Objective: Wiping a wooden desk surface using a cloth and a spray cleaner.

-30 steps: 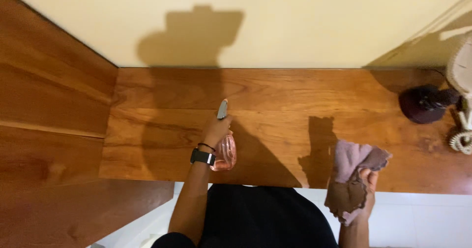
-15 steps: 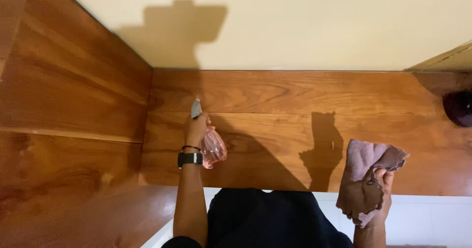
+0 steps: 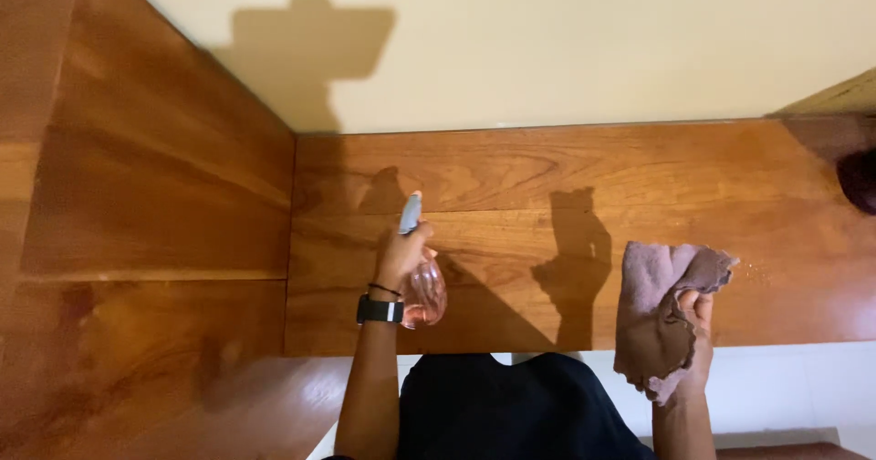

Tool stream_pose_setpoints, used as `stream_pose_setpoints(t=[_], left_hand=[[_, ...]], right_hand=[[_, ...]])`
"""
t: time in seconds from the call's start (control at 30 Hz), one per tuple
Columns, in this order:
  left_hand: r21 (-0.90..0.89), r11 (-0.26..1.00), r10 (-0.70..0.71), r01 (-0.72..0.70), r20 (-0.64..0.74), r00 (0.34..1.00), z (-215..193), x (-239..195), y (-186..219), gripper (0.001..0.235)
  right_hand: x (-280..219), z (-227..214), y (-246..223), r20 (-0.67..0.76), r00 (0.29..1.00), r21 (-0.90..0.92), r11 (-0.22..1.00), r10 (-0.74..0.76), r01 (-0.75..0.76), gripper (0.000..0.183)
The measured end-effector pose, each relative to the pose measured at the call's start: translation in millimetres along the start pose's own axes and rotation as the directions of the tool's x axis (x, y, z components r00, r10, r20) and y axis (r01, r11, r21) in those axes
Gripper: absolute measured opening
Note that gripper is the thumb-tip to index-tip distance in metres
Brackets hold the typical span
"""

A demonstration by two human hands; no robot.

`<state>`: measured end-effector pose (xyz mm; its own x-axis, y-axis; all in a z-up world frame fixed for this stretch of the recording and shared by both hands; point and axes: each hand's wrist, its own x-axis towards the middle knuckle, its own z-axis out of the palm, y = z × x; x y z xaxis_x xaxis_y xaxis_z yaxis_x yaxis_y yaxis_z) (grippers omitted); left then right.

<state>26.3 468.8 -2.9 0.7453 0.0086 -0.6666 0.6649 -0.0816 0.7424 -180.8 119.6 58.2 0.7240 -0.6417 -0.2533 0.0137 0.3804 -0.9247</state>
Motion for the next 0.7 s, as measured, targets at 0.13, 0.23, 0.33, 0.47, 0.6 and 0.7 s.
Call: stream_pose_setpoints(t=[0.13,0.23,0.33,0.47,0.6,0.7], left_hand=[[0.284,0.957,0.024,-0.063,0.140,0.990,20,-6,11,0.023],[0.288,0.951,0.068,-0.117,0.174,0.982,32,-16,20,0.025],[0.237,0.966,0.061,-0.106,0.189,0.980,46,-14,15,0.023],[0.163,0.973,0.081,-0.161,0.412,0.907,80,28,-31,0.024],[0.160,0.957,0.158,-0.243,0.414,0.896,122,-26,15,0.015],[0.220,0.940,0.156,-0.261,0.404,0.901,160,-55,43,0.014]], right_hand=[[0,4,-3,-0.081,0.996,-0.169,0.985,0.021,-0.035,0.025],[4,4,-1,-0.081,0.996,-0.111,0.992,0.043,-0.052,0.027],[6,13,-7,0.043,0.998,0.150,0.987,0.047,-0.053,0.027],[9,8,-11,0.065,0.997,0.252,0.966,0.048,-0.063,0.018],[19,-22,-16,0.021,0.997,0.264,0.961,0.078,-0.081,0.019],[29,-44,-28,0.012,0.999,0.331,0.942,0.049,-0.051,0.016]])
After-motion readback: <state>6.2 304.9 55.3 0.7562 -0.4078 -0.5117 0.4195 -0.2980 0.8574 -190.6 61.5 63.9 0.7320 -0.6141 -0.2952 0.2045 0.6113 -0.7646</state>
